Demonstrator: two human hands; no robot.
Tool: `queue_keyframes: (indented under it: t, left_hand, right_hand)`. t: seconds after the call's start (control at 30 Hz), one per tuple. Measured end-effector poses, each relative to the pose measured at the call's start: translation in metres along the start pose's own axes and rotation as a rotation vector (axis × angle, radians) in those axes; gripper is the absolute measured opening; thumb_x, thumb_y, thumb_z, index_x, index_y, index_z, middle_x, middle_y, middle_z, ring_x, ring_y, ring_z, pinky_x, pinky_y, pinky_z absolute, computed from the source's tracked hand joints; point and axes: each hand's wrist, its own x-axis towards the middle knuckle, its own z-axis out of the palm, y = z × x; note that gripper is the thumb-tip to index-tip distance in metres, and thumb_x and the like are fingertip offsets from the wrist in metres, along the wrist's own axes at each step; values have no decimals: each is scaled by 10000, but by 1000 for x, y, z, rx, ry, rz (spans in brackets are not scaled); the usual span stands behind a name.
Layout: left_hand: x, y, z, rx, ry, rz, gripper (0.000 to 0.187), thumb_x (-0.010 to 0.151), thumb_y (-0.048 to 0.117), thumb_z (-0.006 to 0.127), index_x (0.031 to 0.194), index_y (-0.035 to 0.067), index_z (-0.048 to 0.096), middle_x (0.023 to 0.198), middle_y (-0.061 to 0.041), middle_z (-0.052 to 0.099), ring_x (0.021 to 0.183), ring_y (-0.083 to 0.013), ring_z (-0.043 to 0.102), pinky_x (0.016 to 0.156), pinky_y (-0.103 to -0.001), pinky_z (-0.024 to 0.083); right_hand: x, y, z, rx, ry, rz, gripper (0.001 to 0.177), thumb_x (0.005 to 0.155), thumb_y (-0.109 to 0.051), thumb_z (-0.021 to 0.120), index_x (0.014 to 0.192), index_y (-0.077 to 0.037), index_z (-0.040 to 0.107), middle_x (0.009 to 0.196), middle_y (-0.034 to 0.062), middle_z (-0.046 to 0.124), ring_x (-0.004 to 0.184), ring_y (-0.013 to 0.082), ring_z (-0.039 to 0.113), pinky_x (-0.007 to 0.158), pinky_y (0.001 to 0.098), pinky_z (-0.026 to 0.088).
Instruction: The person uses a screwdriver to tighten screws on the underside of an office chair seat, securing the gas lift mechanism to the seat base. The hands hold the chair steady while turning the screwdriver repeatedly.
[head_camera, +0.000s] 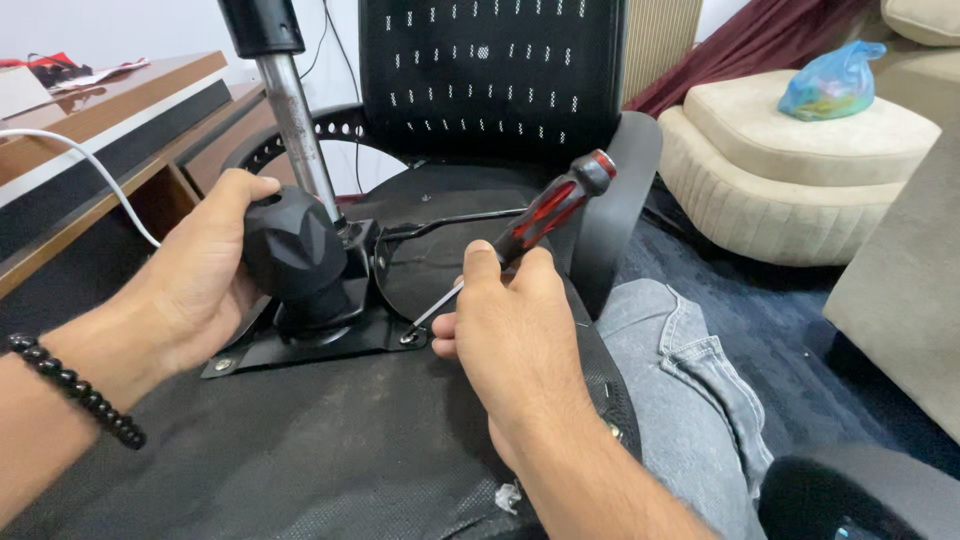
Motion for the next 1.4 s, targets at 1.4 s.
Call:
queue_keyframes:
  t: [1.4]
  left_hand:
    - [-29, 15, 11, -23, 94, -74, 330, 1003, 389, 420, 1008, 128, 623, 936, -60, 665, 918, -133, 629, 886, -342, 493]
  right_hand:
    - [-27, -18, -8, -13, -102, 90, 289, 1009, -345, 500, 1083, -67, 514, 822, 66, 592, 648, 124, 632, 590, 305, 574]
